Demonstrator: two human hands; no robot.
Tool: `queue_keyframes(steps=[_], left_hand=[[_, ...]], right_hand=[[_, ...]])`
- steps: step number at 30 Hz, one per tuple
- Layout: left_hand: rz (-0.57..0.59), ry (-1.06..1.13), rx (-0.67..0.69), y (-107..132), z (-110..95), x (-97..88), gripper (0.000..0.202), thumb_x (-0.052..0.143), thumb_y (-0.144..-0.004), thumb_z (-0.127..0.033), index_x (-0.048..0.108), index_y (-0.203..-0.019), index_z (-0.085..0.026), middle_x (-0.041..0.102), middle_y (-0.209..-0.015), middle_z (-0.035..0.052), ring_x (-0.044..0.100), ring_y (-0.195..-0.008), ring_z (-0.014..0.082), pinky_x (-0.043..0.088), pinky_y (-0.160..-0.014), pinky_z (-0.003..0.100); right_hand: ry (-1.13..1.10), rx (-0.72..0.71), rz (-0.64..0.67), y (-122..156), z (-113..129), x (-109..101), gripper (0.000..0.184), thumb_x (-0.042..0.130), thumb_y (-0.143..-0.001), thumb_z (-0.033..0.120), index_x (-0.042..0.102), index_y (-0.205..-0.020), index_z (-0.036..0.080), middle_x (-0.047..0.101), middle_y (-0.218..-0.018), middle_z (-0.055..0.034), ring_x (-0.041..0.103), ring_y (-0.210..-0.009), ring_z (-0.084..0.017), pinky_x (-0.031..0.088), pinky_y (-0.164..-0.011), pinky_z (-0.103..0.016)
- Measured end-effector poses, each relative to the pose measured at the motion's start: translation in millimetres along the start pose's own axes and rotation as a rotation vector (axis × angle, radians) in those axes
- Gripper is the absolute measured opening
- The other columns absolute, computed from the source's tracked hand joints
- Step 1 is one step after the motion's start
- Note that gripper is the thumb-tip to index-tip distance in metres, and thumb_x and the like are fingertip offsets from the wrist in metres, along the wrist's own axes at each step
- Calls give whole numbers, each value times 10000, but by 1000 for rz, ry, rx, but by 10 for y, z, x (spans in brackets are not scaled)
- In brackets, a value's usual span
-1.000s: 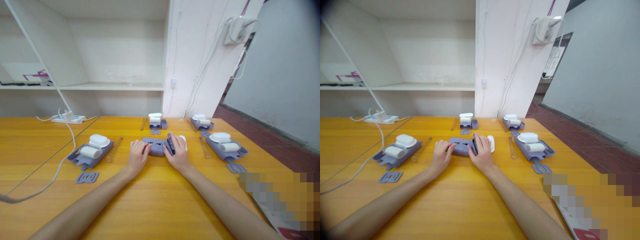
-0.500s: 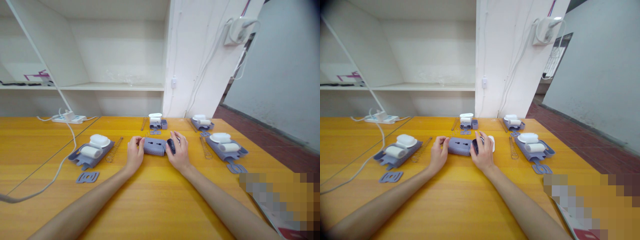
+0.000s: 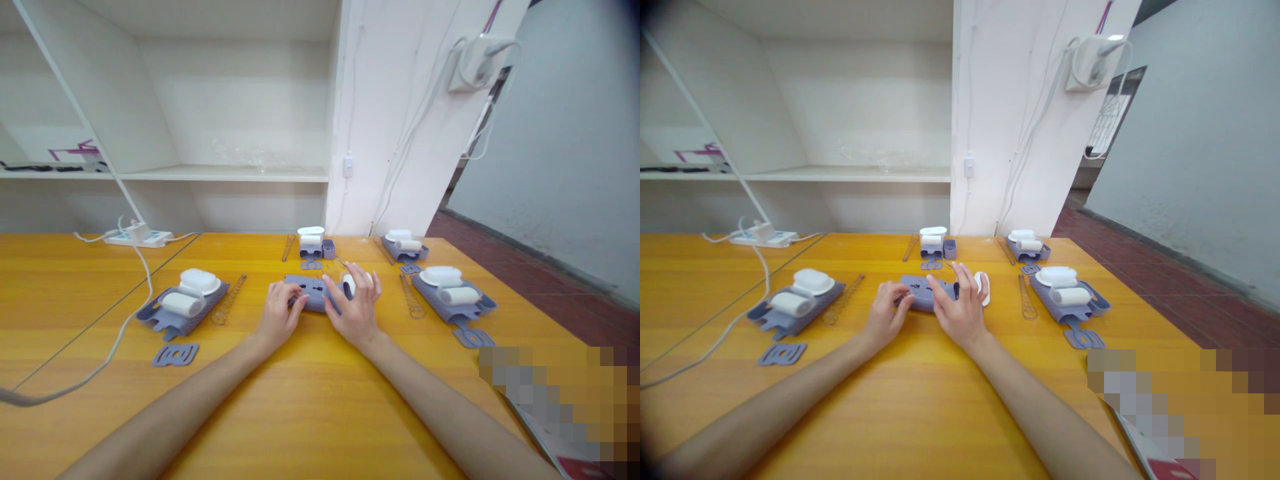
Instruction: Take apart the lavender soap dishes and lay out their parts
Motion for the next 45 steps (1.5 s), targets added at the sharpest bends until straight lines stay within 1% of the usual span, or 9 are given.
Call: queue_keyframes(steps=[2,4,7,12,18,24,32,38,45], left_hand=[[48,10,111,6,-138,34,105,552,-856,-224,482,-933,-205,573,-792,22,502,-766,170,409,-722,327],[90,18,179,21,-223,67,127,574,-843,-227,477,-922,-204,566,-774,18,491,-749,167,404,-714,329],[118,17,205,32,-258,92,126,576,-842,-242,477,-910,-205,563,-771,21,485,-739,168,403,-708,335],[121,-10,221,21,-292,89,117,572,-844,-259,485,-896,-201,563,-762,24,483,-736,170,406,-712,341],[162,-21,201,5,-299,106,101,570,-838,-271,505,-879,-205,589,-762,31,498,-741,172,410,-719,342],[176,-34,179,13,-269,137,102,568,-836,-280,507,-870,-205,592,-768,37,504,-744,174,411,-722,347],[178,-37,183,15,-277,144,132,572,-828,-242,497,-929,-200,589,-783,36,496,-763,175,406,-737,348],[184,-38,189,13,-292,155,142,568,-823,-231,500,-943,-201,602,-796,44,501,-766,181,404,-730,355],[205,-44,175,12,-287,172,124,555,-829,-244,502,-934,-204,598,-798,48,508,-777,193,405,-735,368]], right_hand=[[6,22,10,2,-27,13,500,659,-772,272,521,-1242,370,262,-1452,-91,365,-1280,-317,200,-1055,-568],[3,45,9,8,-59,18,455,658,-774,266,556,-1210,345,272,-1447,-99,365,-1280,-315,206,-1056,-560],[-9,56,1,16,-82,19,384,657,-775,259,598,-1150,313,304,-1433,-103,367,-1279,-308,210,-1058,-554],[-25,54,16,11,-77,39,249,631,-793,256,639,-1042,267,436,-1354,-99,375,-1279,-283,193,-1072,-551],[-30,33,69,-9,-41,66,296,587,-813,229,614,-1106,259,499,-1330,-80,392,-1273,-260,161,-1093,-539],[-30,14,92,-12,-22,82,357,562,-824,220,580,-1179,253,474,-1373,-73,379,-1290,-257,137,-1100,-541],[-18,-3,135,-2,-12,125,407,519,-839,208,531,-1245,222,428,-1415,-75,341,-1323,-252,119,-1105,-543],[-31,-19,146,-9,3,127,445,497,-839,191,493,-1285,201,434,-1410,-84,330,-1332,-249,96,-1110,-539],[-31,-26,154,-14,11,131,461,481,-840,187,478,-1300,203,429,-1413,-87,323,-1337,-251,104,-1110,-540]])
Point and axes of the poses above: each hand's wrist, its own y-axis away from the middle knuckle, its own x-axis out of the palm, z = x × y, the point moved 10 cm from there along -y, towards the middle knuckle
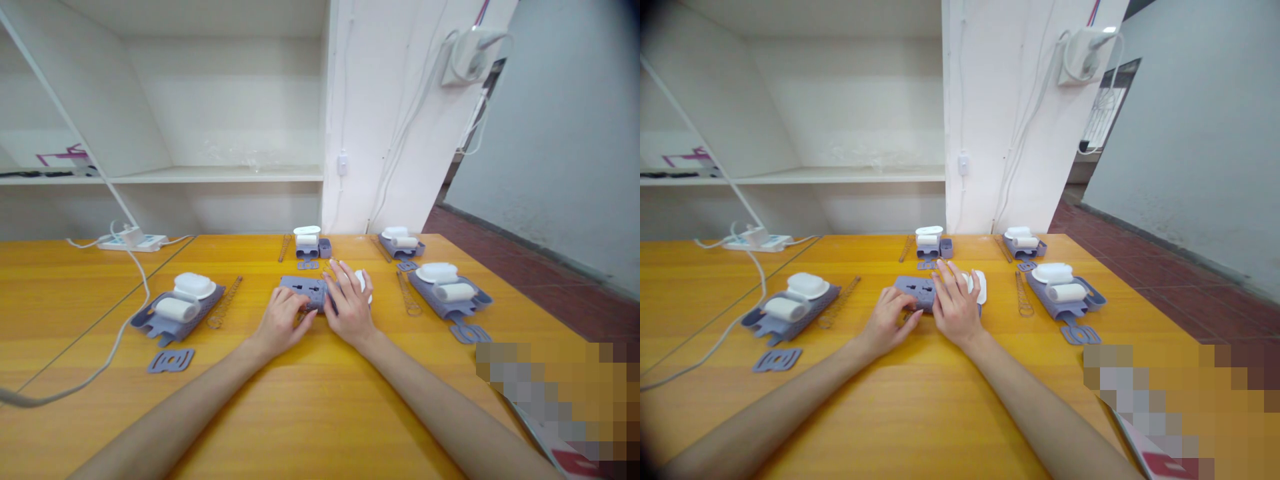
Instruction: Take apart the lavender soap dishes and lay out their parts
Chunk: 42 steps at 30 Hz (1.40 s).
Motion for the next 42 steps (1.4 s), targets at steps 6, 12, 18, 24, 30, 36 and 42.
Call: queue_keyframes(steps=[6,12,18,24,30,36,42], left_hand=[[-1,9,-25,4,20,-5,110,504,-856,-222,510,-963,-198,590,-819,58,510,-792,197,404,-740,370],[-23,13,-147,-2,175,-5,136,452,-890,-219,518,-1008,-202,601,-899,74,517,-859,213,412,-770,382],[-51,8,-224,-6,281,-20,130,455,-892,-225,524,-999,-198,605,-916,69,507,-869,213,412,-774,378],[35,-22,-175,-33,215,47,105,462,-883,-221,559,-920,-204,597,-901,61,502,-868,210,400,-774,373],[100,-46,-136,-50,131,86,125,483,-873,-247,576,-944,-204,582,-969,68,491,-919,216,395,-794,378],[118,-51,-128,-49,131,113,151,479,-870,-249,577,-979,-210,579,-996,73,489,-933,221,393,-817,390],[140,-83,-144,-46,133,121,184,484,-868,-276,577,-1010,-205,578,-1008,72,492,-942,217,394,-836,390]], right_hand=[[-7,5,1,-6,1,-5,460,481,-844,189,470,-1304,190,461,-1390,-82,331,-1332,-243,100,-1113,-532],[-4,26,-2,4,-22,7,437,496,-838,191,502,-1274,211,500,-1354,-77,351,-1312,-254,89,-1103,-544],[-13,99,-20,24,-114,23,463,534,-811,192,513,-1273,217,587,-1190,-80,428,-1214,-253,133,-1095,-518],[-53,69,125,16,-99,187,293,529,-821,203,617,-1099,237,589,-1107,-68,446,-1146,-238,155,-1077,-513],[-75,-67,185,17,43,197,462,532,-780,147,559,-1222,277,517,-1238,-91,398,-1208,-257,170,-1070,-539],[-73,-114,222,24,100,237,400,536,-809,199,572,-1205,246,530,-1230,-96,400,-1204,-258,160,-1079,-544],[-70,-121,231,29,102,257,393,578,-807,250,570,-1200,221,534,-1233,-111,403,-1204,-266,149,-1084,-551]])
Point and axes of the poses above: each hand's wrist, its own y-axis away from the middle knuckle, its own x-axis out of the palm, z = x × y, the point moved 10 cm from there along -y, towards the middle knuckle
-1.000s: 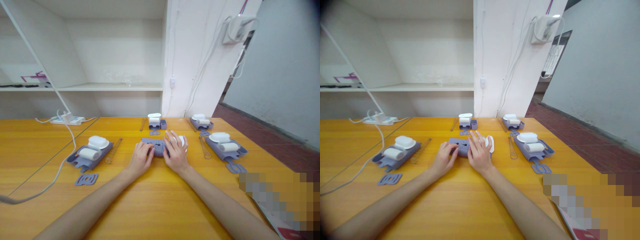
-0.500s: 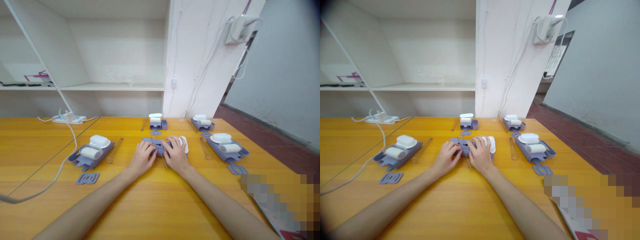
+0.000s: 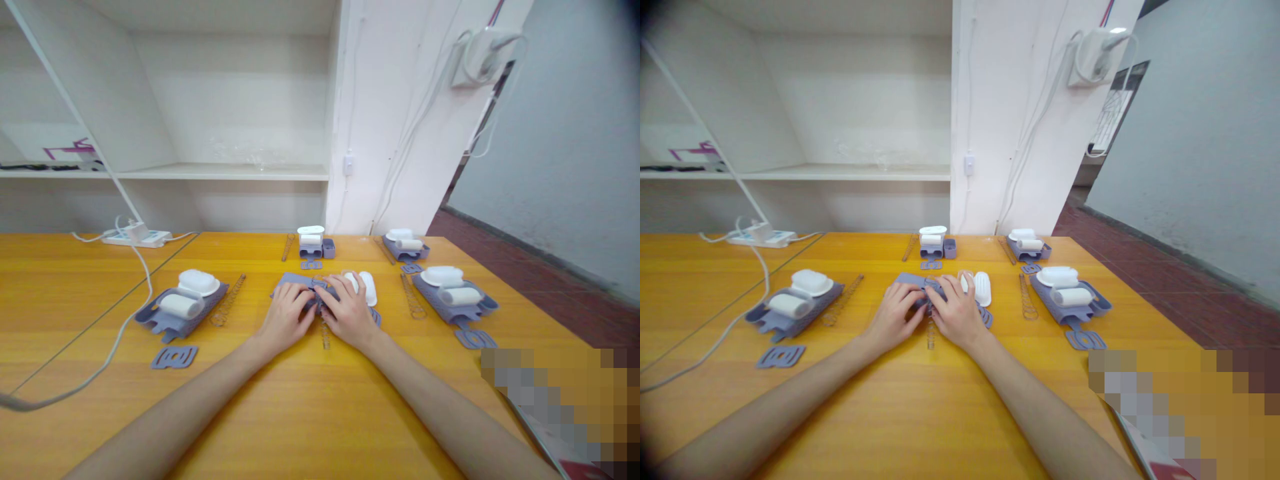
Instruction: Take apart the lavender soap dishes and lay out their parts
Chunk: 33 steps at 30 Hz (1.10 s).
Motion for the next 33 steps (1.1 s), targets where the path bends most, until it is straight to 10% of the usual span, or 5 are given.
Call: queue_keyframes(steps=[14,20,33], left_hand=[[-42,-148,-60,21,20,-62,340,534,-815,-512,555,-909,-185,585,-1068,107,519,-1009,254,390,-916,424],[12,-203,-80,27,-10,-27,372,501,-826,-503,545,-969,-162,568,-1089,137,514,-1019,272,372,-948,449],[87,-273,-126,21,22,22,290,479,-796,-283,534,-1059,-172,546,-1147,131,457,-1134,286,312,-1022,454]], right_hand=[[-19,37,-76,31,-116,-17,196,513,-886,279,629,-1022,198,604,-1079,-85,488,-1094,-227,246,-1058,-491],[-21,-36,-17,4,-34,-18,384,525,-866,245,539,-1250,237,583,-1136,-93,476,-1100,-236,234,-1054,-516],[-41,-61,-95,-7,99,-109,279,515,-869,244,594,-1133,197,626,-1082,-82,511,-1076,-225,226,-1069,-521]])
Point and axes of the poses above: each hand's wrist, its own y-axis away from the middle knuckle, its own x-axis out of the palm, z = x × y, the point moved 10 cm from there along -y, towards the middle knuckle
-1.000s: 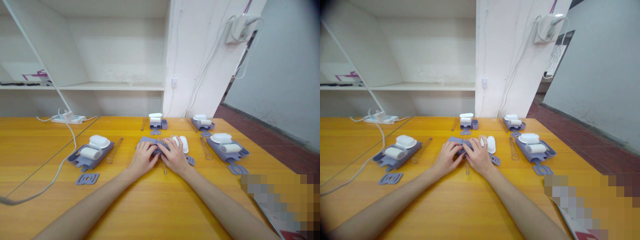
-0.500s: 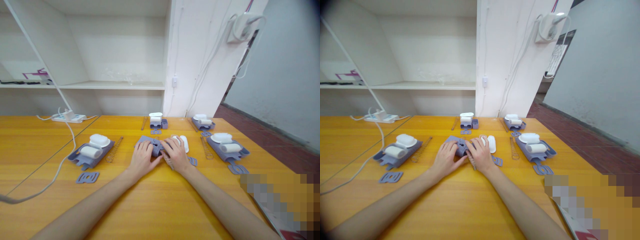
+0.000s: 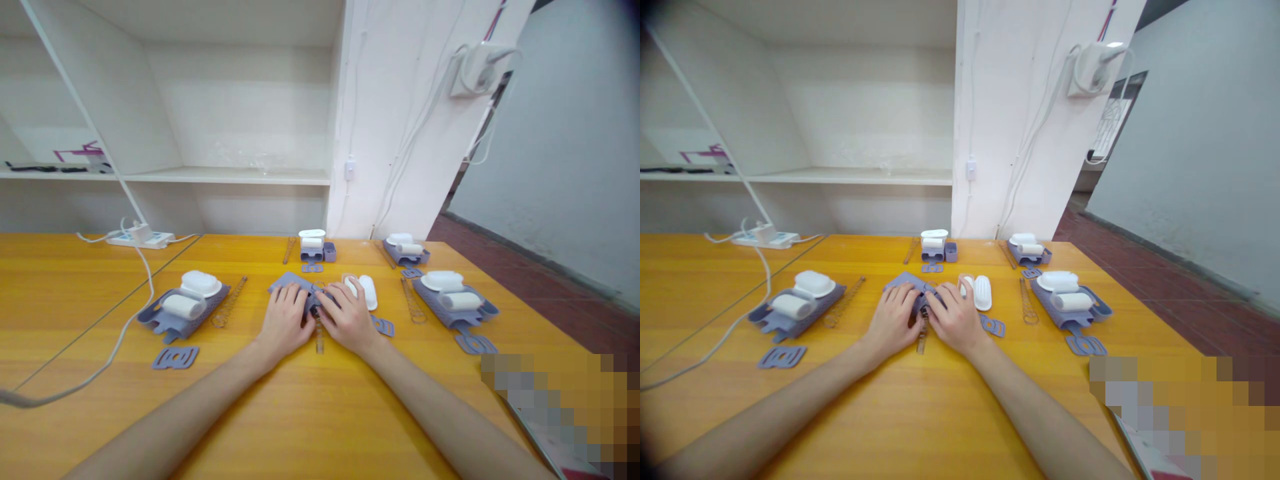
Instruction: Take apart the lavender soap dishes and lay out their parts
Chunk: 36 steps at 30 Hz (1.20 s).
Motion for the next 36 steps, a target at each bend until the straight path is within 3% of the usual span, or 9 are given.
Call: queue_keyframes(steps=[10,13,16,19,23,26,31,36], left_hand=[[-8,-81,-31,11,61,8,197,464,-798,-189,549,-975,-201,541,-1174,119,462,-1142,268,334,-994,449],[-8,-94,-45,-23,63,-44,154,466,-843,-306,548,-916,-198,559,-1083,112,514,-1022,257,381,-930,441],[-9,-91,-61,-56,66,-97,297,465,-845,-482,553,-865,-199,567,-977,110,535,-933,264,428,-832,431],[9,-91,-98,-76,105,-120,339,462,-839,-527,563,-821,-204,570,-928,118,546,-895,271,454,-731,404],[95,-65,-193,-98,263,-88,255,534,-812,-453,579,-804,-203,576,-940,127,560,-901,273,449,-615,339],[159,26,-222,-143,394,-68,254,617,-741,-442,580,-725,-191,589,-927,117,577,-863,250,451,-654,333],[232,212,-312,-268,697,-115,392,638,-653,-580,603,-675,-190,632,-786,55,590,-724,202,428,-638,299],[352,327,-378,-459,1016,-153,455,561,-678,-637,624,-622,-191,643,-612,9,596,-617,167,389,-578,260]], right_hand=[[-74,145,-84,15,-204,-88,211,539,-837,198,596,-1040,183,647,-1011,-71,552,-998,-204,311,-1023,-440],[-70,163,-84,13,-226,-76,203,547,-828,192,598,-1024,181,650,-995,-67,553,-985,-203,323,-1009,-424],[-67,181,-91,19,-248,-74,196,551,-827,201,601,-1016,186,652,-984,-65,557,-974,-204,325,-1000,-418],[-64,192,-100,25,-264,-81,200,555,-821,200,604,-1014,190,653,-982,-64,557,-965,-204,324,-993,-417],[-68,201,-106,35,-280,-82,202,555,-814,185,606,-1010,193,652,-966,-58,551,-953,-203,329,-975,-409],[-70,207,-95,43,-291,-62,198,552,-818,181,607,-1007,193,648,-968,-60,547,-955,-209,330,-968,-406],[-57,202,-100,45,-290,-57,182,551,-817,183,605,-991,185,646,-955,-59,546,-940,-200,337,-956,-396],[-63,202,-103,42,-288,-64,194,551,-814,178,602,-1001,189,644,-953,-56,545,-931,-197,336,-954,-393]])
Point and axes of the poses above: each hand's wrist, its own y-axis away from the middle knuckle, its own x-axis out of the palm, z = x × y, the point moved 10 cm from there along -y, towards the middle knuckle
